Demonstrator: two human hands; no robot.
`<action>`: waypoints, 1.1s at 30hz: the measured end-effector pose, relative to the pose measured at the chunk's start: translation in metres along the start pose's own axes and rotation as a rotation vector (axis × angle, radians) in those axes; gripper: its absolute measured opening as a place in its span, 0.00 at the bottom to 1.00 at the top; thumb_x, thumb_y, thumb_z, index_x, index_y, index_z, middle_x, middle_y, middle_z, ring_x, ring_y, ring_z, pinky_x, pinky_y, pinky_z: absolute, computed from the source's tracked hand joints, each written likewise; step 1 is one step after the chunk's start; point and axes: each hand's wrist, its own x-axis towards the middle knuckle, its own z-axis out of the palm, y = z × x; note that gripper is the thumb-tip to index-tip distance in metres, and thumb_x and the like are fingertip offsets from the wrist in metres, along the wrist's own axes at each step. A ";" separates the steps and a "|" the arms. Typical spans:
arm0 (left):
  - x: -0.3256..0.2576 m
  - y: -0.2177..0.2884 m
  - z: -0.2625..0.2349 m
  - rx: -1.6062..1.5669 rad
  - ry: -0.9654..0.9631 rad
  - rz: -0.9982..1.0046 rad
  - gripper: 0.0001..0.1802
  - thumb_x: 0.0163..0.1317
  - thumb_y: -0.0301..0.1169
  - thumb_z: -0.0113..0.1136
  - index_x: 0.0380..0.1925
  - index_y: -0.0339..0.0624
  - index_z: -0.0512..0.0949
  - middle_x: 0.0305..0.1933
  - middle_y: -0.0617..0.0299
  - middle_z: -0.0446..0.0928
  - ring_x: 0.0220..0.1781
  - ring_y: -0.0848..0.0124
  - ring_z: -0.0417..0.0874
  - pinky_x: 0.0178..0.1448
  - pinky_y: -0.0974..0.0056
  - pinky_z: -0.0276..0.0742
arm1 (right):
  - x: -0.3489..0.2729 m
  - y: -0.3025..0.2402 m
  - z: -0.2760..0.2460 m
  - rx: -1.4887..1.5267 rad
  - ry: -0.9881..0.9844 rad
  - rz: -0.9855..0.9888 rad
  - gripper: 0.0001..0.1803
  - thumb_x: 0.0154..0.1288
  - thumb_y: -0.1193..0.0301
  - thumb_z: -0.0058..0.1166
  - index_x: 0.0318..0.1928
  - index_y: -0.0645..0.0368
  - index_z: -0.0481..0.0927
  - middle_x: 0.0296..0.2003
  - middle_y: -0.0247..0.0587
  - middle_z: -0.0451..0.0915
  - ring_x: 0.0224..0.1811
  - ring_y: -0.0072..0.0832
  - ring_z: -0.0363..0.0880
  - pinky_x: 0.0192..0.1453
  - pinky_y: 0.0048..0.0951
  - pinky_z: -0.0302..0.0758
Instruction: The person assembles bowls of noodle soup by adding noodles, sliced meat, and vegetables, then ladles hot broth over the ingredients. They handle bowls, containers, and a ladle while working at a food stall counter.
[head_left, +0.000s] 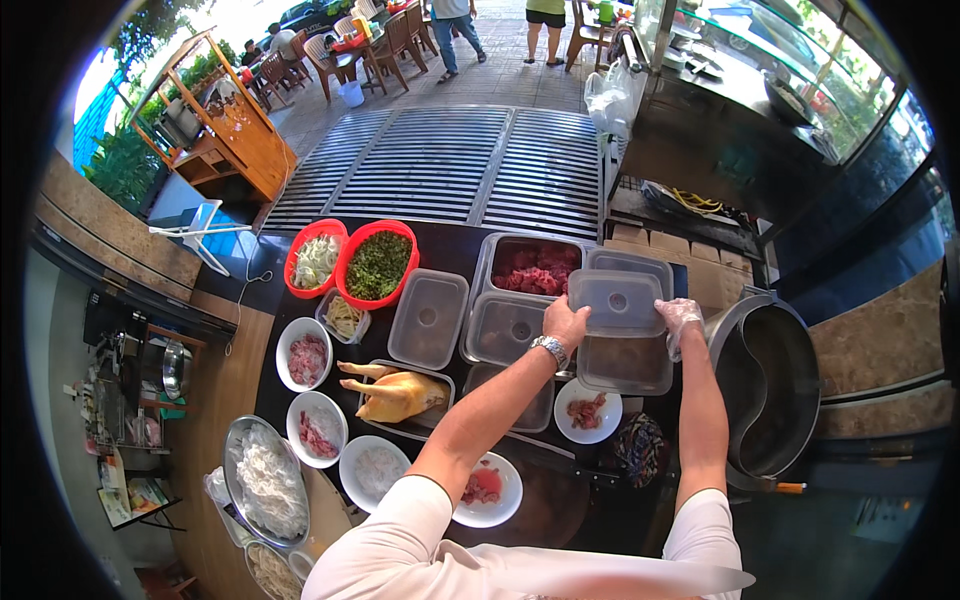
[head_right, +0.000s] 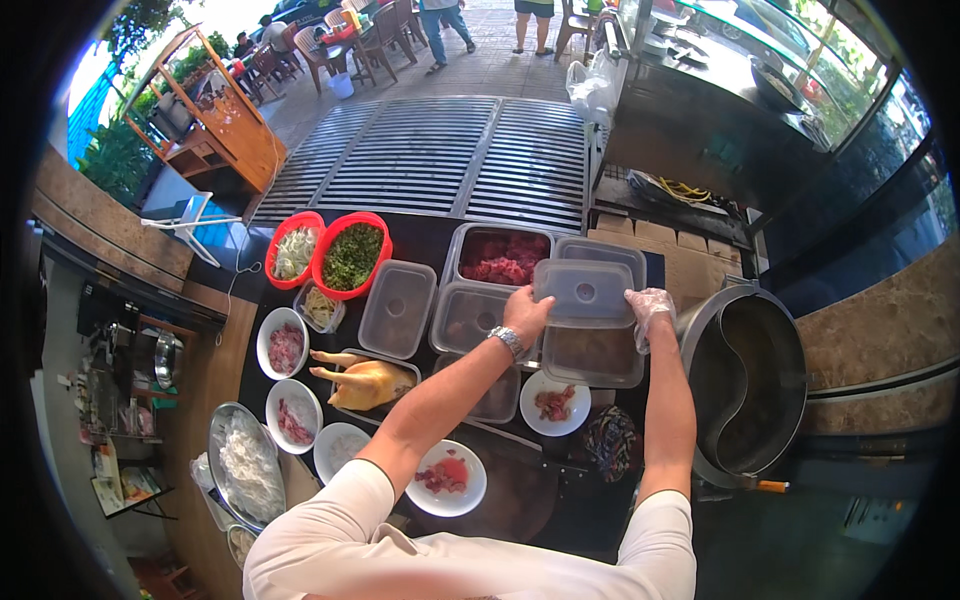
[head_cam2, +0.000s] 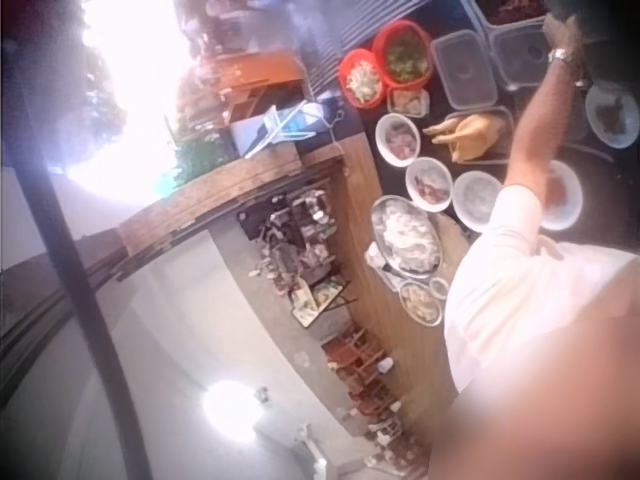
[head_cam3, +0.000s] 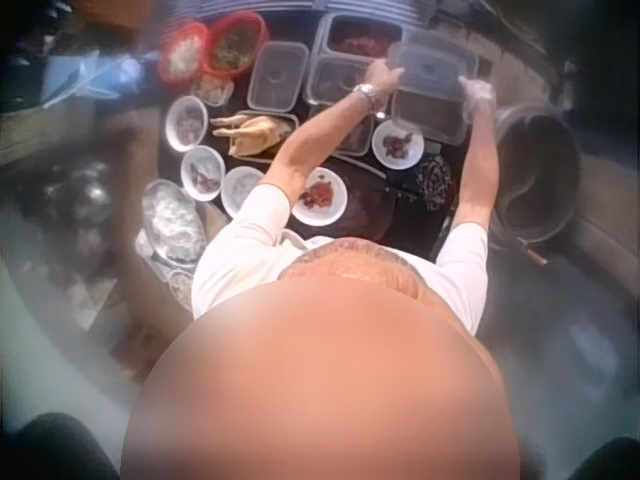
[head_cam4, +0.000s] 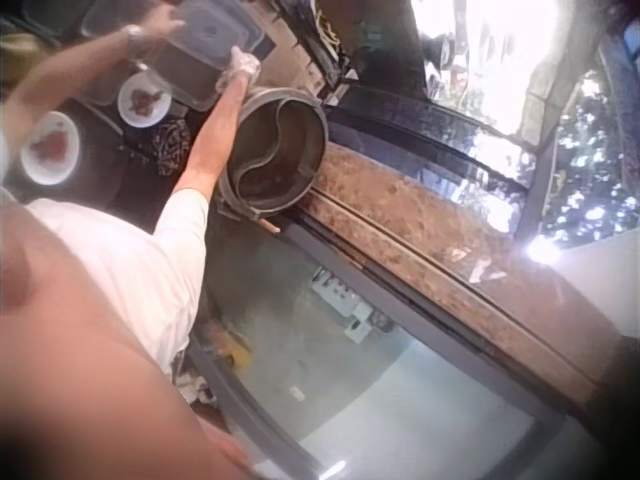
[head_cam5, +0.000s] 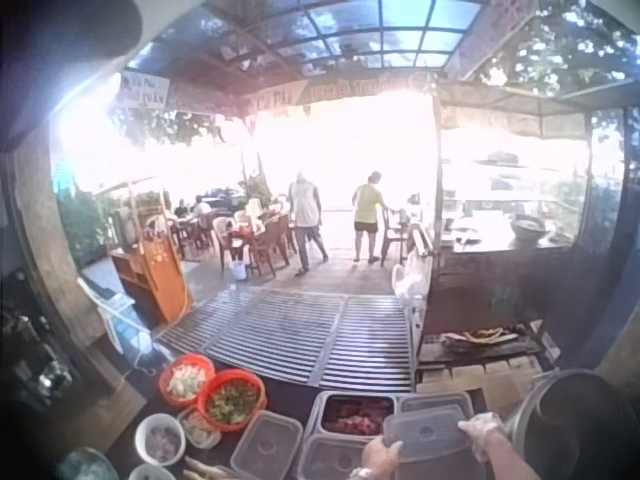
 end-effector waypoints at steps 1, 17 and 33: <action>0.000 -0.001 -0.003 -0.059 -0.018 -0.019 0.16 0.63 0.27 0.66 0.50 0.34 0.80 0.48 0.55 0.87 0.47 0.71 0.87 0.53 0.63 0.81 | 0.000 0.000 -0.003 -0.475 0.039 -0.252 0.22 0.74 0.53 0.47 0.53 0.54 0.85 0.52 0.47 0.86 0.55 0.45 0.84 0.60 0.48 0.80; 0.092 -0.016 -0.158 -0.331 0.152 -0.276 0.11 0.73 0.34 0.62 0.53 0.53 0.78 0.41 0.70 0.84 0.38 0.73 0.84 0.37 0.60 0.78 | 0.024 0.010 -0.016 -0.149 0.110 0.103 0.33 0.73 0.42 0.41 0.58 0.52 0.85 0.62 0.44 0.80 0.67 0.47 0.76 0.71 0.44 0.72; -0.014 0.002 -0.115 0.342 0.061 0.422 0.16 0.65 0.40 0.66 0.40 0.37 0.86 0.36 0.48 0.87 0.38 0.53 0.89 0.45 0.54 0.83 | -0.053 0.013 -0.019 -0.533 -0.137 -0.180 0.29 0.78 0.51 0.38 0.55 0.61 0.84 0.55 0.54 0.83 0.61 0.51 0.79 0.68 0.45 0.73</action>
